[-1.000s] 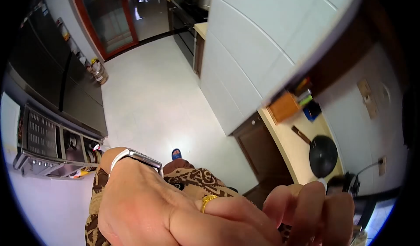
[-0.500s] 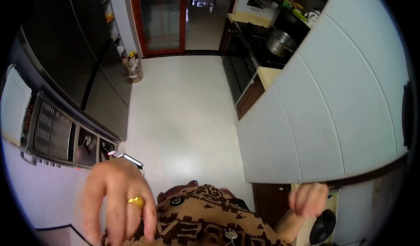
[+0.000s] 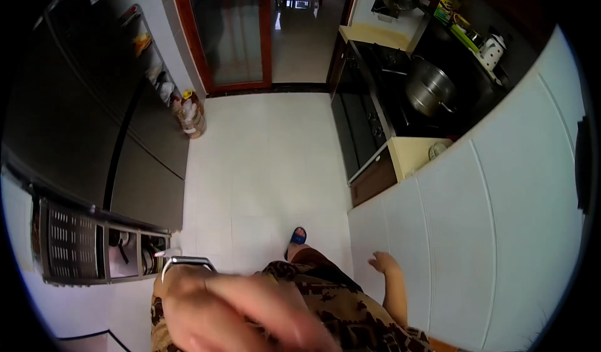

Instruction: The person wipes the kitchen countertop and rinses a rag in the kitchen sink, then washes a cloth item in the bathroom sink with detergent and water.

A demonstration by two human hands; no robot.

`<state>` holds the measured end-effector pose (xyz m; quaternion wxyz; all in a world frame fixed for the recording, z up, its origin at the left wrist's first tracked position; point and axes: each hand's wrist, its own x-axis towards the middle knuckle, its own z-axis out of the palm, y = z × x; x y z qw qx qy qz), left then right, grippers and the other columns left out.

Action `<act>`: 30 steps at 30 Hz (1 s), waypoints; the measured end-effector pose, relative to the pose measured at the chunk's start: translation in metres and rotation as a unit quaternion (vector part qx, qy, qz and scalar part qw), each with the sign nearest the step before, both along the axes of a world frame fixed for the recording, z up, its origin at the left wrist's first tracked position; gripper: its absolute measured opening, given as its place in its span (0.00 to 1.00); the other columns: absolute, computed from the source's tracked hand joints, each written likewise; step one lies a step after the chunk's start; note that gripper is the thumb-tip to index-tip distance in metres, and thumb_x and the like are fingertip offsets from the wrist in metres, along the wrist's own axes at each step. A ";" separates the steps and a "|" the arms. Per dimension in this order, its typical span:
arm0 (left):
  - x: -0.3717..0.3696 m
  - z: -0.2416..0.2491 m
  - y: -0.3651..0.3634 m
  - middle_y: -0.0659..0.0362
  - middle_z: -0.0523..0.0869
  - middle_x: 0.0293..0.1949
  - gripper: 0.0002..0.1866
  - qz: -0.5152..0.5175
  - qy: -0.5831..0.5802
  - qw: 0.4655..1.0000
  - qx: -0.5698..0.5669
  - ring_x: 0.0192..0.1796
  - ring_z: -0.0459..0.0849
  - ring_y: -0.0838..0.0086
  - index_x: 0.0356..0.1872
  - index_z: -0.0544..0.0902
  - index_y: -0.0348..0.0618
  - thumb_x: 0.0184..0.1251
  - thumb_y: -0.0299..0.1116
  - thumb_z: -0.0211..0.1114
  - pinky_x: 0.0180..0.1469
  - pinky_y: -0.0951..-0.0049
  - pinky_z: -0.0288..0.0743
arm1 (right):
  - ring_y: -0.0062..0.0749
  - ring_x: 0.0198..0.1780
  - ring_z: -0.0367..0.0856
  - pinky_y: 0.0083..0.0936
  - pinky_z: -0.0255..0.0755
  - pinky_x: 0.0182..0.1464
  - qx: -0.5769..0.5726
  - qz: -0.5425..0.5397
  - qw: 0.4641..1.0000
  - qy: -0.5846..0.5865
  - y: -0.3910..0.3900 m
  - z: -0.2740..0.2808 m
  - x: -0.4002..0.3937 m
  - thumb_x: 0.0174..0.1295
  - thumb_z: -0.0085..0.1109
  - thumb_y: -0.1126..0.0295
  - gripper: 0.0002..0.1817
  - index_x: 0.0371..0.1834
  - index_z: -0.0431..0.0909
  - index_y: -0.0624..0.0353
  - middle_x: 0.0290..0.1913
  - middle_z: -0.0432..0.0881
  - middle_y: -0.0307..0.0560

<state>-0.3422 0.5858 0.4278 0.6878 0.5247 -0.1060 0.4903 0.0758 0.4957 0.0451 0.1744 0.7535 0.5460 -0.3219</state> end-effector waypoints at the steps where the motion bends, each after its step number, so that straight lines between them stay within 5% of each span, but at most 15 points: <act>1: 0.019 0.020 -0.002 0.46 0.81 0.48 0.11 -0.011 -0.035 0.995 -0.096 0.43 0.80 0.62 0.41 0.81 0.39 0.66 0.37 0.66 0.47 0.62 0.79 | 0.53 0.60 0.77 0.42 0.71 0.60 0.017 0.006 1.000 -0.006 0.038 0.000 0.007 0.66 0.56 0.54 0.26 0.60 0.74 0.61 0.56 0.81 0.59; 3: 0.054 0.043 0.049 0.47 0.81 0.27 0.18 -0.032 -0.049 0.995 -0.078 0.23 0.74 0.73 0.22 0.82 0.41 0.75 0.31 0.54 0.20 0.76 0.65 | 0.54 0.58 0.77 0.44 0.72 0.58 0.090 0.040 0.995 0.024 0.124 0.014 0.010 0.66 0.55 0.56 0.23 0.57 0.75 0.61 0.54 0.81 0.60; 4: 0.072 0.051 0.061 0.47 0.81 0.27 0.18 -0.042 -0.046 0.995 -0.081 0.23 0.74 0.73 0.22 0.82 0.41 0.75 0.31 0.54 0.20 0.76 0.65 | 0.54 0.57 0.78 0.44 0.73 0.58 0.150 0.069 0.985 0.055 0.160 0.014 0.015 0.66 0.54 0.57 0.22 0.57 0.75 0.61 0.54 0.81 0.60; 6: 0.099 0.072 0.079 0.47 0.80 0.24 0.21 0.078 -0.076 0.960 -0.259 0.24 0.74 0.73 0.19 0.80 0.40 0.76 0.34 0.52 0.21 0.78 0.61 | 0.54 0.57 0.77 0.44 0.73 0.57 0.229 0.057 0.965 0.115 0.224 0.040 0.006 0.66 0.54 0.58 0.22 0.58 0.75 0.61 0.54 0.81 0.60; 11: 0.096 0.060 0.220 0.47 0.81 0.31 0.04 -0.214 0.054 0.972 -0.075 0.27 0.80 0.68 0.36 0.81 0.40 0.68 0.29 0.62 0.28 0.72 0.76 | 0.54 0.55 0.79 0.45 0.73 0.55 0.177 0.122 0.969 0.125 0.336 0.054 0.000 0.68 0.53 0.58 0.21 0.60 0.73 0.56 0.53 0.82 0.56; 17: 0.077 0.040 0.370 0.47 0.83 0.35 0.05 -0.276 0.009 0.961 0.019 0.28 0.81 0.69 0.37 0.82 0.38 0.68 0.29 0.63 0.32 0.68 0.79 | 0.54 0.56 0.79 0.45 0.73 0.56 0.085 0.074 0.988 0.101 0.413 0.035 0.013 0.68 0.52 0.54 0.23 0.60 0.73 0.54 0.56 0.81 0.55; 21: 0.064 0.053 0.487 0.48 0.85 0.36 0.13 -0.167 -0.218 0.931 0.239 0.33 0.85 0.67 0.45 0.83 0.34 0.70 0.34 0.60 0.32 0.68 0.83 | 0.55 0.59 0.76 0.47 0.71 0.60 -0.022 0.014 0.998 0.059 0.450 -0.002 0.042 0.67 0.54 0.55 0.25 0.61 0.72 0.60 0.57 0.79 0.60; 24: 0.036 0.066 0.570 0.49 0.86 0.42 0.12 -0.227 -0.242 0.896 0.295 0.41 0.86 0.68 0.50 0.79 0.33 0.67 0.17 0.57 0.47 0.69 0.83 | 0.53 0.62 0.76 0.46 0.70 0.63 -0.108 -0.045 0.992 0.040 0.487 -0.011 0.060 0.66 0.54 0.54 0.26 0.62 0.73 0.60 0.61 0.77 0.58; 26: 0.017 0.085 0.614 0.55 0.87 0.42 0.14 -0.166 -0.198 0.910 0.323 0.44 0.85 0.71 0.48 0.81 0.37 0.64 0.14 0.57 0.52 0.69 0.82 | 0.53 0.62 0.75 0.45 0.69 0.63 -0.039 -0.101 0.991 0.075 0.506 -0.016 0.072 0.67 0.52 0.53 0.28 0.65 0.71 0.58 0.63 0.76 0.57; 27: 0.018 0.092 0.624 0.61 0.86 0.42 0.13 -0.012 -0.167 0.934 0.315 0.43 0.84 0.75 0.45 0.81 0.44 0.63 0.15 0.57 0.55 0.69 0.80 | 0.53 0.62 0.75 0.45 0.69 0.63 -0.038 -0.100 0.992 0.070 0.528 -0.009 0.077 0.67 0.52 0.53 0.28 0.65 0.71 0.58 0.63 0.76 0.57; 28: 0.002 0.099 0.643 0.61 0.85 0.48 0.15 -0.021 -0.113 0.930 0.349 0.47 0.83 0.78 0.45 0.82 0.48 0.64 0.15 0.57 0.57 0.70 0.77 | 0.52 0.63 0.75 0.45 0.69 0.64 -0.036 -0.100 0.992 0.060 0.554 0.010 0.069 0.67 0.52 0.53 0.29 0.66 0.70 0.57 0.64 0.75 0.56; 30: -0.031 0.107 0.682 0.59 0.74 0.67 0.18 -0.017 0.003 0.886 0.463 0.69 0.72 0.75 0.54 0.83 0.50 0.68 0.19 0.55 0.63 0.69 0.73 | 0.51 0.64 0.74 0.44 0.68 0.65 -0.032 -0.104 0.992 0.058 0.591 0.014 0.063 0.67 0.51 0.53 0.29 0.67 0.69 0.56 0.65 0.75 0.56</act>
